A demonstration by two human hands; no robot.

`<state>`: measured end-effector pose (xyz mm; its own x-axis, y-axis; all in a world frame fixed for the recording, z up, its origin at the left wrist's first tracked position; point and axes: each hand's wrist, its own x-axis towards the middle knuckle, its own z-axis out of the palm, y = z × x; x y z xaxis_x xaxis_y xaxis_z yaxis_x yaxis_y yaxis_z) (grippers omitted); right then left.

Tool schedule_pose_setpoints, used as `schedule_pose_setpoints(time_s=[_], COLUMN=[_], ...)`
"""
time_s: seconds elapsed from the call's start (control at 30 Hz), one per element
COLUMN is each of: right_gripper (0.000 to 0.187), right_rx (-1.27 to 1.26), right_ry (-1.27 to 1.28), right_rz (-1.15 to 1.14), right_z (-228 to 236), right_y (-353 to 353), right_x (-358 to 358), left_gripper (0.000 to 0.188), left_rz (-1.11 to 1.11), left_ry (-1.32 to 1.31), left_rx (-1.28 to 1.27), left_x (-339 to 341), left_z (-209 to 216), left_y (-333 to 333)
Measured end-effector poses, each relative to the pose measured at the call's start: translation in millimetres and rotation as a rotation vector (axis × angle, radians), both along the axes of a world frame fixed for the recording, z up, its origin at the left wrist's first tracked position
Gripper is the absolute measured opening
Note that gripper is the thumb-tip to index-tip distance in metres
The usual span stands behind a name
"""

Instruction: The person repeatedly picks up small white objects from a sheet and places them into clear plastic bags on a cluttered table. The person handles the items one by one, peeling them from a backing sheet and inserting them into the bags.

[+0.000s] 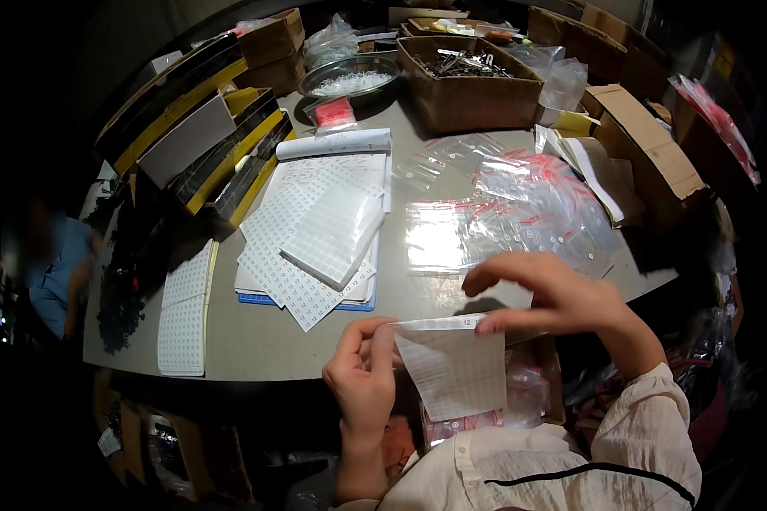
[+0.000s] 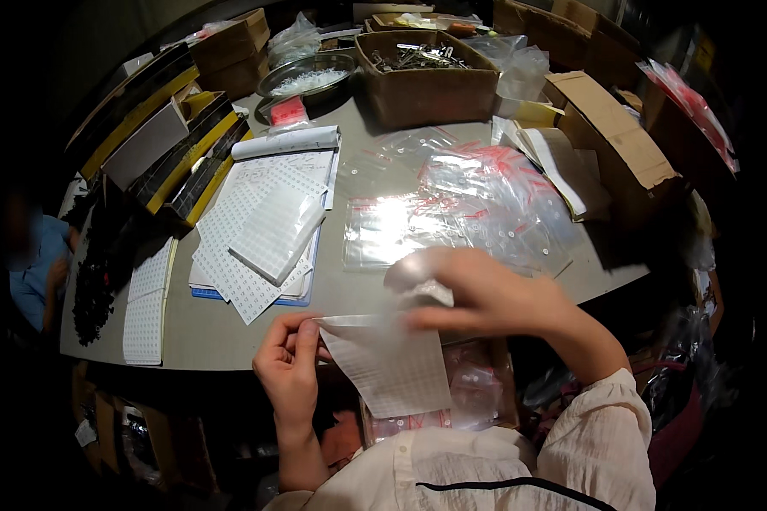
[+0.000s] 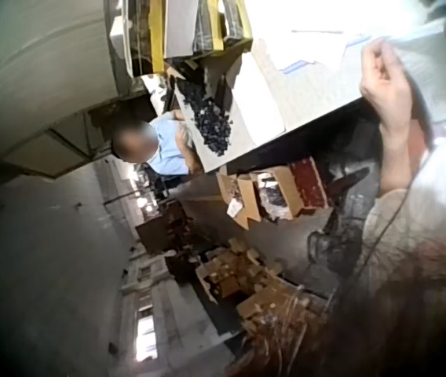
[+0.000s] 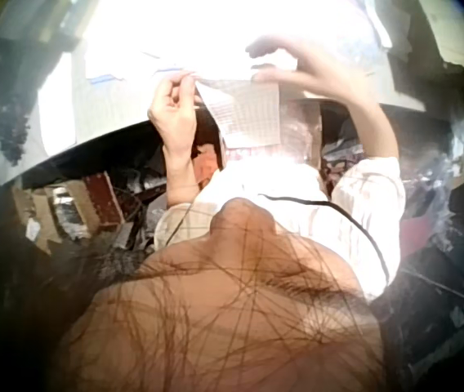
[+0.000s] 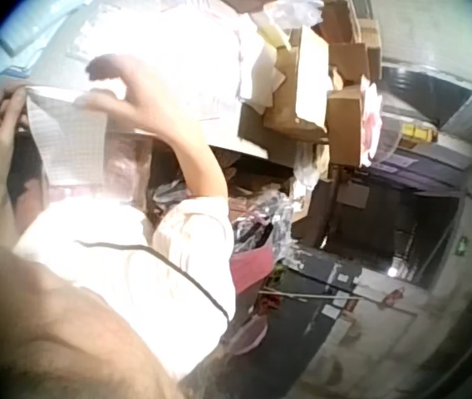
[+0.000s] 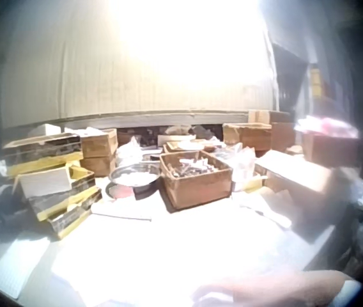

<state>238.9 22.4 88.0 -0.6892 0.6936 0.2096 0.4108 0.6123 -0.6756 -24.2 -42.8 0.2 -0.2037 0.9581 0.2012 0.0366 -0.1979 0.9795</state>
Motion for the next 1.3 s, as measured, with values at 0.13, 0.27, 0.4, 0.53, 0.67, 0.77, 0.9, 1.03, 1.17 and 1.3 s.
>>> schedule_pose_setpoints(time_s=[0.13,0.27,0.4,0.53,0.67,0.77,0.9,1.03,1.17,1.3], right_gripper=[0.035,0.027,0.026,0.026,0.027,0.036,0.031,0.03,0.025,0.029], right_rx=[0.154,0.261,0.234,0.274,0.5,0.572,0.523,0.631,0.777,0.626], right_ry=[-0.096,-0.001,0.05,0.003,-0.096,-0.241,-0.346,-0.355,-0.364,-0.271], right_rz=[-0.017,-0.061,-0.058,-0.043,-0.037,-0.043,-0.051,-0.057,0.016,-0.036], right_z=[-2,-11,-16,-18,-22,-27,-25,-30,-41,-42], right_y=[-22,-26,-26,-28,-25,-27,-28,-23,-17,-13], right_x=[-8,-12,-14,-22,-28,-29,-32,-33,-30,-30], left_gripper=[0.01,0.011,0.016,0.011,0.008,0.009,0.008,0.006,0.004,0.005], left_rz=[0.008,0.109,0.116,-0.054,-0.039,-0.052,-0.049,-0.061,-0.075,-0.087], left_ry=[-0.014,0.183,0.541,0.481,0.526,0.551,0.567,0.56,0.53,0.521], left_rx=[0.004,0.12,0.43,0.376,0.402,0.357,0.343,0.274,0.195,0.178], left_x=[-3,0,12,23,29,30,30,31,30,28], left_z=[5,14,40,28,22,18,14,12,9,6], left_y=[-5,-7,-1,-1,4,7,12,19,26,30])
